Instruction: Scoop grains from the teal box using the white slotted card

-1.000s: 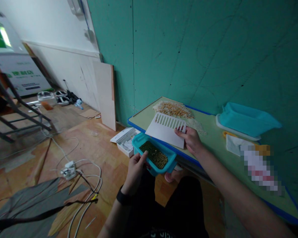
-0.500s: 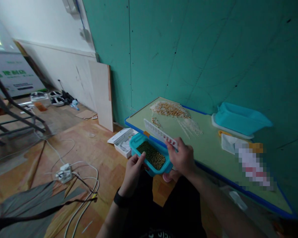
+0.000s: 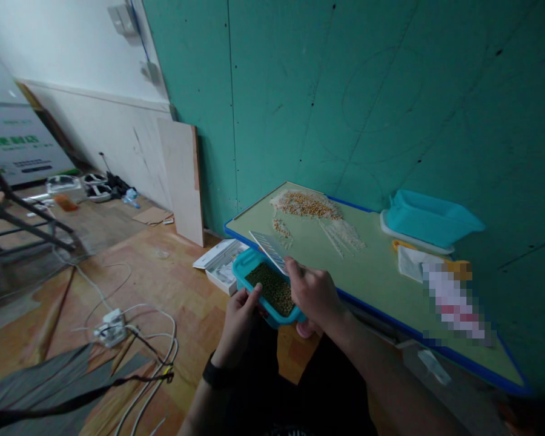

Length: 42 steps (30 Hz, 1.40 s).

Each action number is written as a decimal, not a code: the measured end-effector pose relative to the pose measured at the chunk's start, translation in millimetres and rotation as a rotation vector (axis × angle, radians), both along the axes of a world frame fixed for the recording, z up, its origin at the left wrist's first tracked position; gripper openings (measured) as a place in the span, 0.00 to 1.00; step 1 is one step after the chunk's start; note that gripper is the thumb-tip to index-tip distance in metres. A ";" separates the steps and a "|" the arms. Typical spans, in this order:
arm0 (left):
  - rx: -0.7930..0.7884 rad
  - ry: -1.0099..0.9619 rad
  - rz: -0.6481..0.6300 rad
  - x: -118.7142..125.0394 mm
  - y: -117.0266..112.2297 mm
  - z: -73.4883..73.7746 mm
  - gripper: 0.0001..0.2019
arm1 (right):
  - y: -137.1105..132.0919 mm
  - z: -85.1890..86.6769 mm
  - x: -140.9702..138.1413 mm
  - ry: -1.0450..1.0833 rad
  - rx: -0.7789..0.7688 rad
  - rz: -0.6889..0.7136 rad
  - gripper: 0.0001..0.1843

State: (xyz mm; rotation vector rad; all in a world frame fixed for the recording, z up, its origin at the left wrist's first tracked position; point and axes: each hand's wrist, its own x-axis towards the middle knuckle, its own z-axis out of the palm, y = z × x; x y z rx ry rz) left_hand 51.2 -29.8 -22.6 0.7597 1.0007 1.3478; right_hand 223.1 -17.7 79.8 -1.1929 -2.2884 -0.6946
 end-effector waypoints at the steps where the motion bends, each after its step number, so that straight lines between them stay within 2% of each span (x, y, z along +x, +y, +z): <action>1: 0.000 -0.006 -0.001 0.0 0.1 0.2 0.24 | -1.8 -1.0 6.7 0.002 0.006 -0.008 0.15; 9: -0.016 0.003 0.003 0.8 -0.4 1.1 0.25 | -17.7 -6.6 57.7 -0.001 0.006 -0.042 0.19; 15: 0.004 -0.005 -0.001 0.0 -1.3 2.7 0.25 | -7.1 -13.5 97.1 -0.052 0.026 -0.277 0.12; 18: 0.000 -0.023 0.011 1.5 -0.9 3.4 0.25 | 2.6 -16.1 118.4 0.025 0.012 -0.399 0.14; 21: 0.004 -0.018 0.037 3.3 0.6 4.7 0.25 | 16.3 -10.9 125.9 0.272 0.020 -0.477 0.15; 24: -0.004 0.037 0.075 2.3 2.7 7.8 0.25 | 41.5 -1.0 116.4 0.631 -0.013 -0.403 0.17; 28: -0.014 0.089 0.106 -4.7 4.7 12.0 0.23 | 92.2 5.5 94.4 0.987 -0.216 -0.138 0.19; 31: 0.001 0.090 0.118 -9.2 5.2 12.4 0.21 | 129.8 2.9 82.4 1.182 -0.363 -0.064 0.21; 36: 0.008 0.075 0.115 -8.0 5.0 5.4 0.21 | 170.0 -3.8 70.8 1.395 -0.502 0.011 0.25; 42: -0.018 0.057 0.099 -7.2 3.2 -1.5 0.22 | 181.9 -12.6 61.3 1.475 -0.646 0.046 0.27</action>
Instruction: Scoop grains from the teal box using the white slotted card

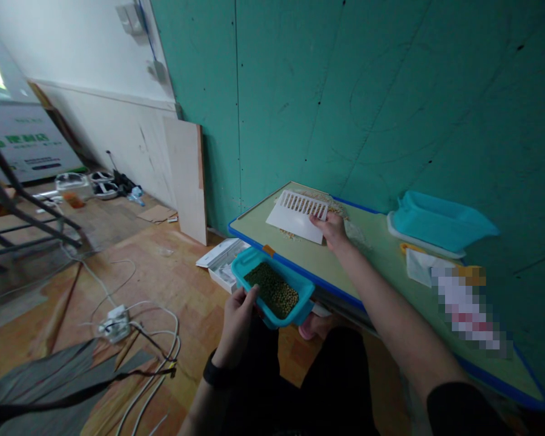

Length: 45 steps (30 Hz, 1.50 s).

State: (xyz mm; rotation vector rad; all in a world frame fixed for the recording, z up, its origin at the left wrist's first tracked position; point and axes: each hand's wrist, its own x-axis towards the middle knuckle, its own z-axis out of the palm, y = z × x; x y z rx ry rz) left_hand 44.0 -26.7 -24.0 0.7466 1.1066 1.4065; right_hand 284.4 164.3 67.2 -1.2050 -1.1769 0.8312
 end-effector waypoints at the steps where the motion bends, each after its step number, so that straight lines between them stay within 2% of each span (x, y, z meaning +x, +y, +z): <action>1: -0.002 -0.004 -0.002 -0.1 -0.3 0.0 0.23 | -0.5 -1.1 -0.9 -0.012 0.000 0.008 0.27; 6: 0.000 0.018 -0.015 0.7 -1.3 -1.2 0.23 | -3.6 -1.3 -3.3 -0.048 0.003 0.014 0.27; 11: 0.005 0.031 -0.002 0.8 -2.4 -2.7 0.23 | -5.5 0.6 -5.3 0.044 -0.029 0.038 0.28; 16: -0.003 0.032 0.038 -4.6 -2.2 4.4 0.22 | -5.9 0.4 -8.1 0.034 -0.035 0.092 0.27; 20: -0.007 0.034 0.028 -10.2 -1.3 8.2 0.20 | -2.1 0.4 -6.0 0.081 0.008 0.069 0.28; 28: -0.010 0.024 0.023 -10.3 2.2 -2.0 0.20 | 0.3 -3.5 -1.9 0.037 -0.043 0.064 0.28; 34: -0.019 0.016 0.025 -10.2 3.8 -11.5 0.19 | -7.1 -0.6 -8.6 0.095 -0.066 0.090 0.29; 45: -0.028 -0.006 0.045 -7.8 2.6 -6.8 0.21 | -16.3 4.0 -15.5 0.147 -0.093 0.151 0.28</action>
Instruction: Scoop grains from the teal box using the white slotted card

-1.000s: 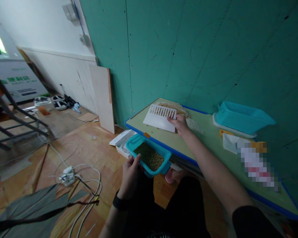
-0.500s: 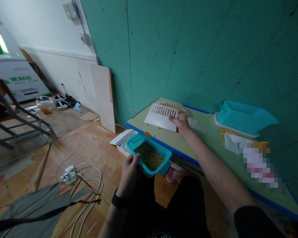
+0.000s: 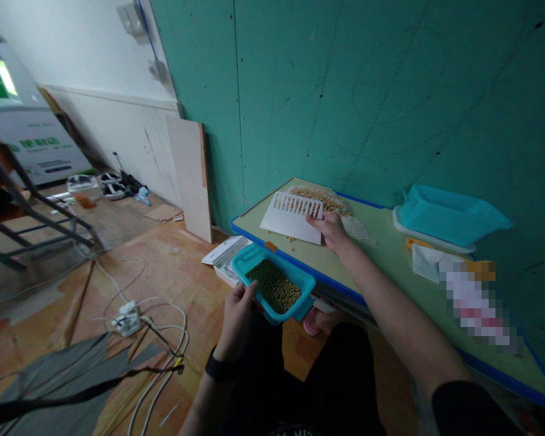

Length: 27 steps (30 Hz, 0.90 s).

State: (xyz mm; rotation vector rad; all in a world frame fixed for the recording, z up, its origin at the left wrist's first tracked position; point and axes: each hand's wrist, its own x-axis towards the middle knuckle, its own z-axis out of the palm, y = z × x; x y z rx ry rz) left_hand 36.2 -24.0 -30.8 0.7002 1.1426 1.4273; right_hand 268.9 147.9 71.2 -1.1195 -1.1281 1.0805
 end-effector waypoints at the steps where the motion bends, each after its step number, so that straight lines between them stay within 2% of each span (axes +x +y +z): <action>1: -0.002 0.000 0.000 -0.1 0.1 -0.7 0.21 | -0.4 0.1 0.0 0.004 0.001 0.003 0.28; 15: 0.004 -0.003 -0.013 0.4 -2.0 4.0 0.22 | -7.4 -3.3 -1.3 0.000 -0.023 0.069 0.30; 21: 0.024 -0.036 -0.029 0.8 -0.7 2.5 0.21 | -16.1 -4.6 0.5 0.004 -0.053 0.077 0.28; 27: 0.027 -0.022 -0.019 2.5 -0.1 8.4 0.22 | -28.9 -3.3 1.0 0.017 -0.064 0.080 0.28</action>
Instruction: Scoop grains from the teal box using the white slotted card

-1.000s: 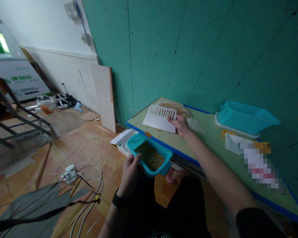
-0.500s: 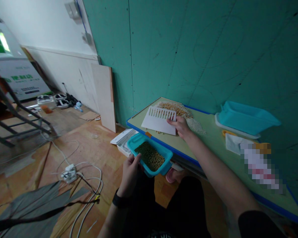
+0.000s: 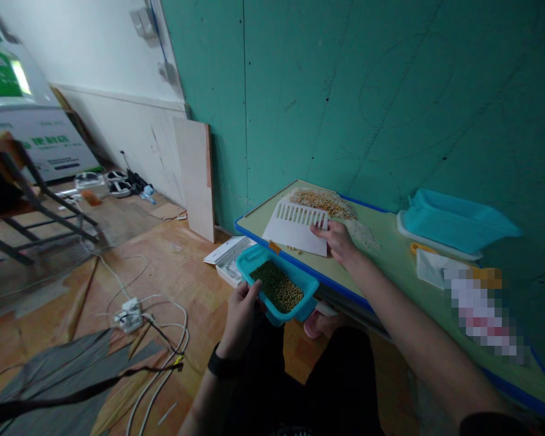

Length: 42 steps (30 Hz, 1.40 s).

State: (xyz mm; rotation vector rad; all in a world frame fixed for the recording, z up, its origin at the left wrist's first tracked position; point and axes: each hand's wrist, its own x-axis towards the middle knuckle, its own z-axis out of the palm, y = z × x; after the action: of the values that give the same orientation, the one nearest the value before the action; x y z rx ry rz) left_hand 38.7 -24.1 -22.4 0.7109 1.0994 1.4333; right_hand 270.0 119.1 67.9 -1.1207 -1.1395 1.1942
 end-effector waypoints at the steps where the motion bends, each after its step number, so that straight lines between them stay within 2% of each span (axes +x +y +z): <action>1: 0.008 0.005 -0.005 0.4 0.5 0.7 0.22 | -3.5 0.1 -0.5 -0.003 0.004 -0.016 0.28; 9: 0.010 0.027 0.035 8.4 5.8 5.6 0.22 | -43.1 -1.8 -4.7 -0.065 0.041 -0.204 0.26; 16: 0.026 0.025 0.041 8.3 5.9 19.1 0.20 | -73.0 -2.1 -14.8 -0.146 0.092 -0.229 0.25; 20: 0.028 0.035 0.041 6.5 5.7 16.7 0.21 | -75.0 5.8 -9.1 -0.191 0.224 -0.311 0.23; 24: 0.017 0.029 0.010 7.4 3.3 10.4 0.24 | -52.1 14.1 13.7 -0.352 0.391 -0.482 0.21; 27: 0.045 0.005 -0.005 7.1 1.1 7.3 0.24 | -20.1 15.2 26.9 -0.410 0.421 -0.556 0.22; 30: 0.074 0.037 0.012 2.6 1.5 6.0 0.23 | 15.7 13.8 24.9 -0.337 0.362 -0.549 0.21; 34: 0.065 0.084 0.017 -10.4 7.4 6.0 0.23 | 53.4 11.2 4.9 -0.247 0.247 -0.498 0.18; 38: 0.070 0.099 0.012 -24.7 16.9 9.4 0.21 | 72.3 7.0 -14.1 -0.143 0.154 -0.445 0.15; 42: 0.057 0.096 0.037 -38.2 31.3 13.3 0.20 | 78.2 0.2 -21.9 -0.134 0.134 -0.400 0.15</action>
State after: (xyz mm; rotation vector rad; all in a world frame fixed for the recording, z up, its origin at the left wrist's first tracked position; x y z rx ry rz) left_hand 0.5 7.2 -9.1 0.8110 1.1549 1.4788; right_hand 248.1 197.2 68.1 -1.2677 -1.0173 0.7323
